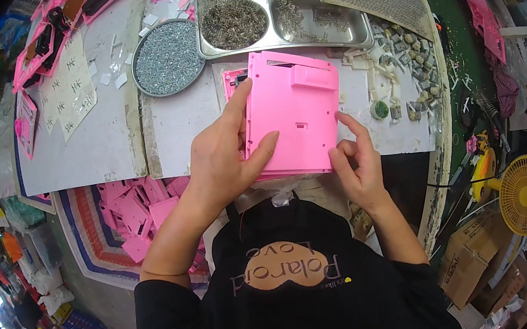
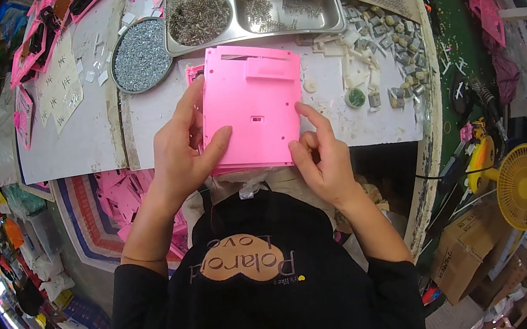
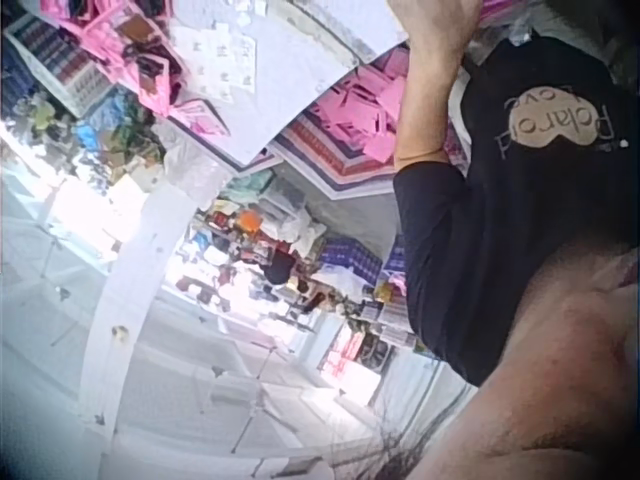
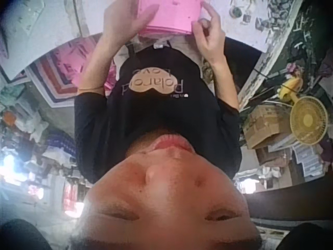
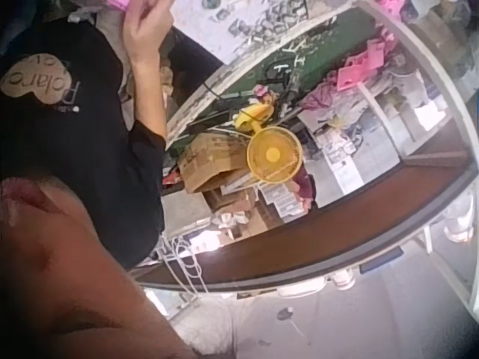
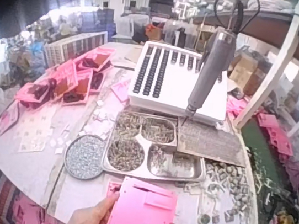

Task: Assemble and solder components into a pink electronic housing, then secure with screws.

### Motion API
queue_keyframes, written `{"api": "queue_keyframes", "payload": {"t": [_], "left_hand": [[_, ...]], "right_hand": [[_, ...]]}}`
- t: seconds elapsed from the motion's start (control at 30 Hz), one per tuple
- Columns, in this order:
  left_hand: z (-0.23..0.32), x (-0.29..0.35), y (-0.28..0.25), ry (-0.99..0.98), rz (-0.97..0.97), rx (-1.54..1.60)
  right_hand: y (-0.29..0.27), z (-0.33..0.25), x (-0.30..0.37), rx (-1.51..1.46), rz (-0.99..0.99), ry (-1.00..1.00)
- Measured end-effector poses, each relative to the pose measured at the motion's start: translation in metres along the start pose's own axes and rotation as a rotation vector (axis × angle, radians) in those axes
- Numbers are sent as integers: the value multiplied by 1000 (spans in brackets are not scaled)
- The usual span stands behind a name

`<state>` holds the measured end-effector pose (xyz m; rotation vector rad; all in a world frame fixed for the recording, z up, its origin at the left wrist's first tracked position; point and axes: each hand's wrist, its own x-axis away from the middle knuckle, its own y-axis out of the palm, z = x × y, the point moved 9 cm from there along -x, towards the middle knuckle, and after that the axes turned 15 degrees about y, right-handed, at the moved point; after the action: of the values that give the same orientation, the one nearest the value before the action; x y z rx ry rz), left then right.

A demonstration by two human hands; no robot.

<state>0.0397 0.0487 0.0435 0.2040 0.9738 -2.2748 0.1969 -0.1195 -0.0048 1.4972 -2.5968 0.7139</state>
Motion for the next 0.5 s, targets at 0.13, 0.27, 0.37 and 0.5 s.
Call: {"api": "queue_keyframes", "payload": {"t": [0.13, 0.27, 0.37, 0.5], "left_hand": [[-4, 3, 0, 9, -15, -98], [-8, 12, -3, -58, 4, -32], [-12, 26, -5, -93, 49, -20], [-14, 37, -4, -187, 48, 4]], "right_hand": [[5, -9, -15, 102, -46, -46], [7, -24, -22, 232, -99, -88], [13, -38, -27, 377, -140, -178], [17, -49, -26, 461, -151, -250]]}}
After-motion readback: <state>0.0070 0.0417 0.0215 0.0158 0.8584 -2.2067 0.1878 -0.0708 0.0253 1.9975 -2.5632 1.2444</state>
